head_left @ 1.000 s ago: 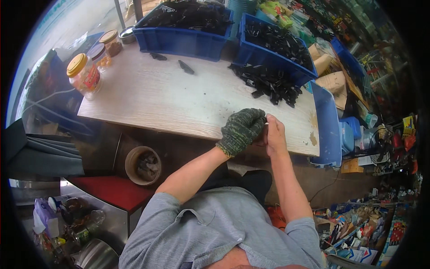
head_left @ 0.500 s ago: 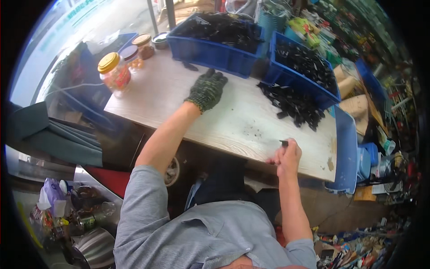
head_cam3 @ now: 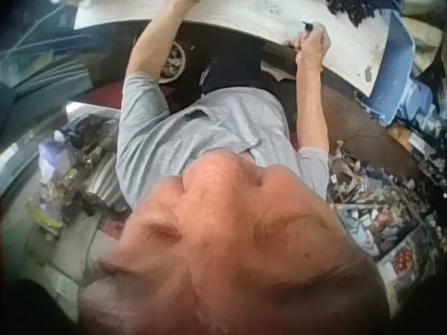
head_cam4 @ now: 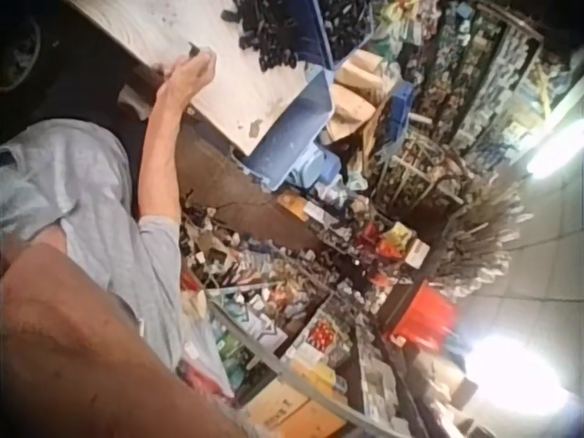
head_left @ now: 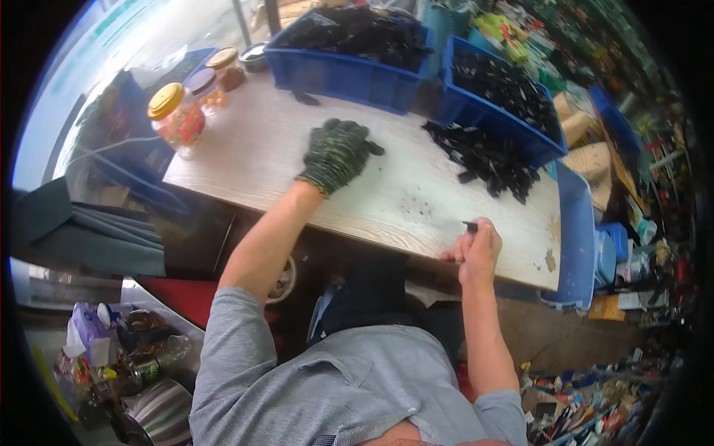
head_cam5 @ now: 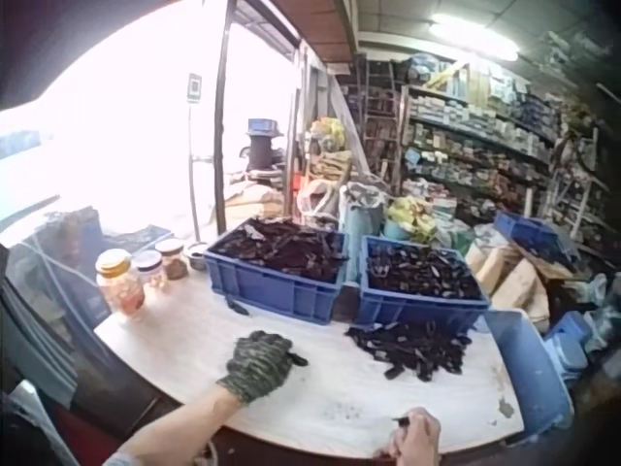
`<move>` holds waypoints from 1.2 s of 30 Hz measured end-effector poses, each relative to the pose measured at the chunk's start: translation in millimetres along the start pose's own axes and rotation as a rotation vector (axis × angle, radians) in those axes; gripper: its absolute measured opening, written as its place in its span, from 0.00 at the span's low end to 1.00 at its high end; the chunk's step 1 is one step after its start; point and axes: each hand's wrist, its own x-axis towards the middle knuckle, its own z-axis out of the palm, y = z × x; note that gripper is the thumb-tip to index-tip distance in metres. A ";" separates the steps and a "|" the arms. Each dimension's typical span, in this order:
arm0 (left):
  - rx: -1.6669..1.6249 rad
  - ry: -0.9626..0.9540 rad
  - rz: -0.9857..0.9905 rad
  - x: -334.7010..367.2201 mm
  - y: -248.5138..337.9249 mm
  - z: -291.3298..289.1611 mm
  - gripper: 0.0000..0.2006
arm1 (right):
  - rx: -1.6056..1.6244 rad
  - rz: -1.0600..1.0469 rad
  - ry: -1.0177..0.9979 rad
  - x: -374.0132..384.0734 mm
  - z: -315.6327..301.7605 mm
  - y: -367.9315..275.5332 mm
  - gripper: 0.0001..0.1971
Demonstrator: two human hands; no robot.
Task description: Sorting and inspecting small black plastic components on a workbench.
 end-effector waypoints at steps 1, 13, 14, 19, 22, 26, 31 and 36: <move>-0.004 0.007 -0.018 -1.1 -3.3 -1.7 0.17 | 0.004 -0.003 -0.001 -0.1 1.2 0.3 0.14; -0.915 -0.015 0.022 -52.0 127.3 10.4 0.10 | 0.123 -0.069 0.070 -0.5 3.5 0.6 0.13; -0.914 -0.014 0.047 -51.9 137.4 11.3 0.10 | 0.132 -0.078 0.067 -0.3 2.9 1.1 0.13; -1.000 -0.188 -0.064 -46.5 163.4 11.9 0.11 | 0.122 -0.093 0.077 -5.1 3.0 -1.2 0.13; -1.090 -0.149 -0.129 -47.1 163.1 18.6 0.13 | 0.077 -0.132 0.092 -4.2 5.1 2.4 0.13; -1.195 0.027 -0.220 -51.5 182.0 28.0 0.15 | 0.068 -0.175 0.135 -4.2 2.8 5.2 0.13; -1.147 0.062 -0.260 -50.2 215.8 38.0 0.18 | -0.123 -0.384 0.155 10.7 -19.1 22.2 0.13; -1.191 -0.008 -0.270 -51.9 206.8 38.4 0.18 | -0.029 -0.328 0.144 6.8 -13.8 10.1 0.13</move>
